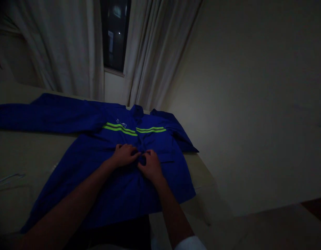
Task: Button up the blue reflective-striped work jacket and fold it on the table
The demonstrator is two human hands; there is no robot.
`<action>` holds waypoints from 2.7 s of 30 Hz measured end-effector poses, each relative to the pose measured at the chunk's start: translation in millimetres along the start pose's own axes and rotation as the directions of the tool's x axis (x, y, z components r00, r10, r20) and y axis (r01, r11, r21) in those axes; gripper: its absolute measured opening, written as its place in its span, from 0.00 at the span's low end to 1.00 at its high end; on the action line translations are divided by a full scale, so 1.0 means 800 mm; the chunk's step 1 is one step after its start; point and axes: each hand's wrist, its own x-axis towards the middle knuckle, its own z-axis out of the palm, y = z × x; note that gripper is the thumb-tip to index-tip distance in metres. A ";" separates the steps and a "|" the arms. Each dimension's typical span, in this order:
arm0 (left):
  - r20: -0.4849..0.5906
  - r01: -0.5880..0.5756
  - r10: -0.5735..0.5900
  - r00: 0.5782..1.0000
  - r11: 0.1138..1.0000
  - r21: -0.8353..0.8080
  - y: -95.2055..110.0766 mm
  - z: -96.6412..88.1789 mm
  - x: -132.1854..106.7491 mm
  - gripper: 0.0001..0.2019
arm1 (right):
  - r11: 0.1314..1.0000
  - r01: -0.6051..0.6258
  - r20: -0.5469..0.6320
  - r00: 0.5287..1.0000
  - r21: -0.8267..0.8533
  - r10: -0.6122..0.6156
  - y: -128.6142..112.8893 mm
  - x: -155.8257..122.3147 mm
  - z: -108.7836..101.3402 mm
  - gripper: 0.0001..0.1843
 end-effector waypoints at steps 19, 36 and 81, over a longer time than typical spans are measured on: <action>0.442 -0.224 0.344 0.828 0.927 -0.302 0.014 -0.021 -0.004 0.12 | 0.988 -0.113 -0.065 0.991 0.101 0.120 -0.035 -0.117 -0.022 0.07; 0.453 -0.133 0.292 0.842 0.927 -0.350 0.013 -0.038 0.001 0.08 | 0.930 -0.096 -0.110 0.992 -0.354 0.061 -0.048 -0.076 0.002 0.09; 0.445 -0.199 0.323 0.835 0.932 -0.304 -0.016 -0.025 0.008 0.09 | 0.929 -0.205 -0.042 0.979 -0.309 0.202 -0.042 -0.054 0.024 0.06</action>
